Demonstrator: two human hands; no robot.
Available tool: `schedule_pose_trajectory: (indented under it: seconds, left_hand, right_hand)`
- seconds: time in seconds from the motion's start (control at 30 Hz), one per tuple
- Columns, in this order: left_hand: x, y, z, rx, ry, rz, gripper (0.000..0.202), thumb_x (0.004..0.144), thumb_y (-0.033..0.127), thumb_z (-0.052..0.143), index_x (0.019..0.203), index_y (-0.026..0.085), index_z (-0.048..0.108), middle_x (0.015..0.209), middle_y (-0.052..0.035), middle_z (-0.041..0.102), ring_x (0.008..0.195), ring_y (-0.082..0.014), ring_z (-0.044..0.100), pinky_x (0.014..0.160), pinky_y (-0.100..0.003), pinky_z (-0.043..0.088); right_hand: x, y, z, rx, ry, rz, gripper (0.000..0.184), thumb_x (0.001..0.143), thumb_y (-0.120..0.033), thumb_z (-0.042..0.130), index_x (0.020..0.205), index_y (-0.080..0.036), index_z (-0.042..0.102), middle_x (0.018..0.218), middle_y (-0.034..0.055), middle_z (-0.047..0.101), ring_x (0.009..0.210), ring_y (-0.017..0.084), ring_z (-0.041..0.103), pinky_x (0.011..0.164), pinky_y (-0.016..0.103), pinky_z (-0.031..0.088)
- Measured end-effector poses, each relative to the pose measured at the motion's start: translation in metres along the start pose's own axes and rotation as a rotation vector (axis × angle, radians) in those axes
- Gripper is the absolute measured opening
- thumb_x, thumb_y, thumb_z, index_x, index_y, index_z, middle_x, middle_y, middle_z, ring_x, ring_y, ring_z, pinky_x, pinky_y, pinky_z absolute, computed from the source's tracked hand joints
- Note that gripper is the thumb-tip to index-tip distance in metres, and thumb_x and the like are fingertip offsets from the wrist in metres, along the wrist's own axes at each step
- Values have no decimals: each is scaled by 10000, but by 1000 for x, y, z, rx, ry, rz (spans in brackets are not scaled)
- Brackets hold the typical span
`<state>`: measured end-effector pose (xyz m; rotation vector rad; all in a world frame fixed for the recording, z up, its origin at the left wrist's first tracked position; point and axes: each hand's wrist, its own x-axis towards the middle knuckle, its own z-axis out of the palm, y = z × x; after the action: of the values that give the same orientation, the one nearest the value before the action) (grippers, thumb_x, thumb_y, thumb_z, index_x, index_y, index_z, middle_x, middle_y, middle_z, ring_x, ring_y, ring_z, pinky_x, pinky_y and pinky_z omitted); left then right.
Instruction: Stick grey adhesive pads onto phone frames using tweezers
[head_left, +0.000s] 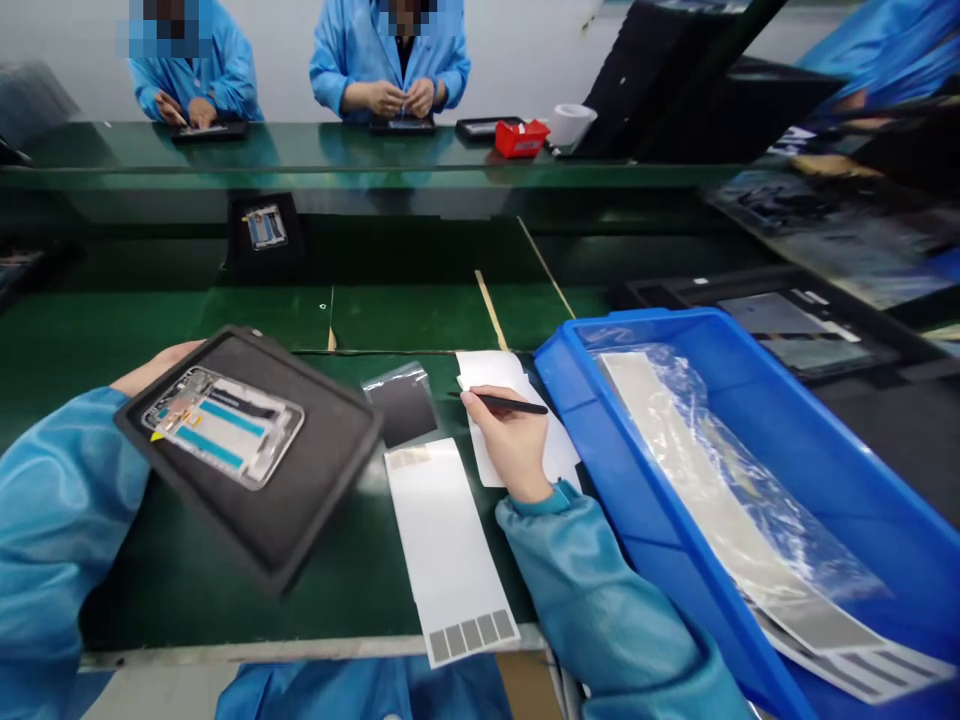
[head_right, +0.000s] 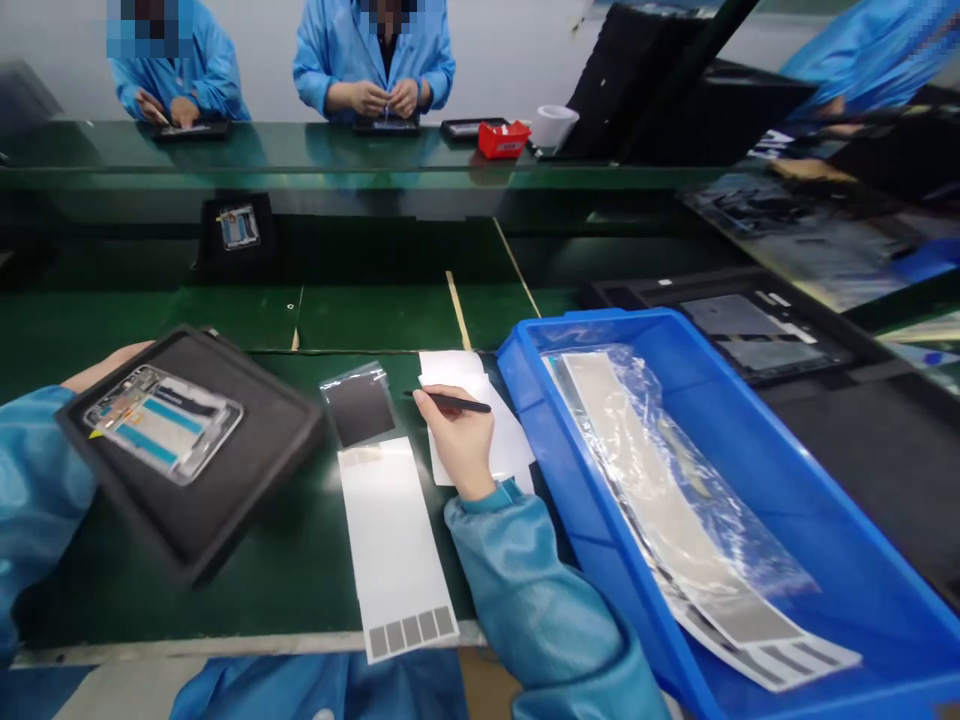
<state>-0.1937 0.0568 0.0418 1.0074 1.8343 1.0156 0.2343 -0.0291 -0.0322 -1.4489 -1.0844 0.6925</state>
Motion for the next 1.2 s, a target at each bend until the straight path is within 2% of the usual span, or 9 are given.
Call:
schedule_pose_trajectory:
  seconds: [0.1, 0.23, 0.33, 0.47, 0.57, 0.67, 0.8, 1.0, 1.2]
  left_hand:
    - [6, 8, 26, 29, -432, -204, 408, 569, -27, 807, 952, 83, 722, 866, -91, 753, 848, -273, 715, 760, -397, 597]
    - [18, 18, 62, 65, -740, -357, 487, 623, -45, 761, 1089, 88, 714, 982, -155, 751, 863, -271, 732, 767, -409, 588]
    - [25, 32, 82, 288, -894, -206, 421, 633, 32, 797, 1040, 123, 746, 954, -109, 751, 893, -269, 728, 814, -381, 570]
    - [8, 60, 110, 804, -773, 434, 168, 767, 223, 729, 925, 196, 776, 917, -8, 733, 928, -238, 697, 917, -344, 507]
    - [-26, 74, 146, 908, -733, 719, 251, 844, 395, 661, 1015, 231, 744, 936, 13, 720, 901, -217, 691, 881, -301, 492]
    - [-59, 70, 188, 879, -726, 739, 434, 785, 495, 717, 1084, 184, 673, 998, -58, 720, 898, -257, 680, 754, -297, 492]
    - [-77, 52, 223, 809, -683, 763, 398, 762, 365, 774, 1071, 170, 617, 1028, -72, 710, 905, -237, 666, 719, -287, 470]
    - [-88, 48, 225, 738, -696, 832, 144, 856, 289, 700, 968, 201, 680, 917, -9, 735, 842, -190, 674, 720, -272, 451]
    - [-112, 53, 227, 680, -717, 824, 127, 881, 282, 680, 953, 222, 767, 961, -2, 780, 904, -204, 708, 796, -283, 476]
  right_hand:
    - [0, 0, 1, 2, 11, 7, 231, 722, -371, 816, 831, -181, 745, 838, 71, 771, 768, 224, 719, 715, 376, 601]
    - [-1, -2, 2, -13, 5, 18, 183, 727, -333, 813, 817, -192, 740, 822, 60, 766, 751, 216, 711, 695, 368, 598]
    - [-2, -4, 1, -30, 5, 29, 167, 734, -321, 809, 821, -195, 741, 825, 57, 765, 756, 216, 711, 699, 367, 596]
    - [-2, -4, 2, -31, 6, 19, 158, 740, -309, 808, 829, -192, 747, 841, 62, 769, 763, 218, 716, 700, 362, 599]
    - [-2, -2, 2, -20, -15, -1, 164, 755, -324, 801, 841, -193, 752, 854, 62, 772, 763, 215, 721, 697, 360, 606]
    - [-2, -1, 2, 11, -7, -42, 157, 755, -322, 807, 837, -198, 756, 853, 55, 771, 751, 211, 723, 693, 363, 612]
    - [-4, -3, 1, 76, -2, -106, 113, 760, -283, 809, 838, -215, 762, 858, 44, 776, 784, 211, 734, 723, 362, 621]
    - [-6, -4, -3, 205, -45, -167, 110, 777, -228, 803, 879, -246, 764, 905, 23, 783, 863, 199, 743, 812, 356, 618]
    - [-7, -4, -12, 227, -53, -269, 173, 777, -158, 797, 914, -260, 766, 962, 24, 778, 940, 215, 739, 915, 414, 594]
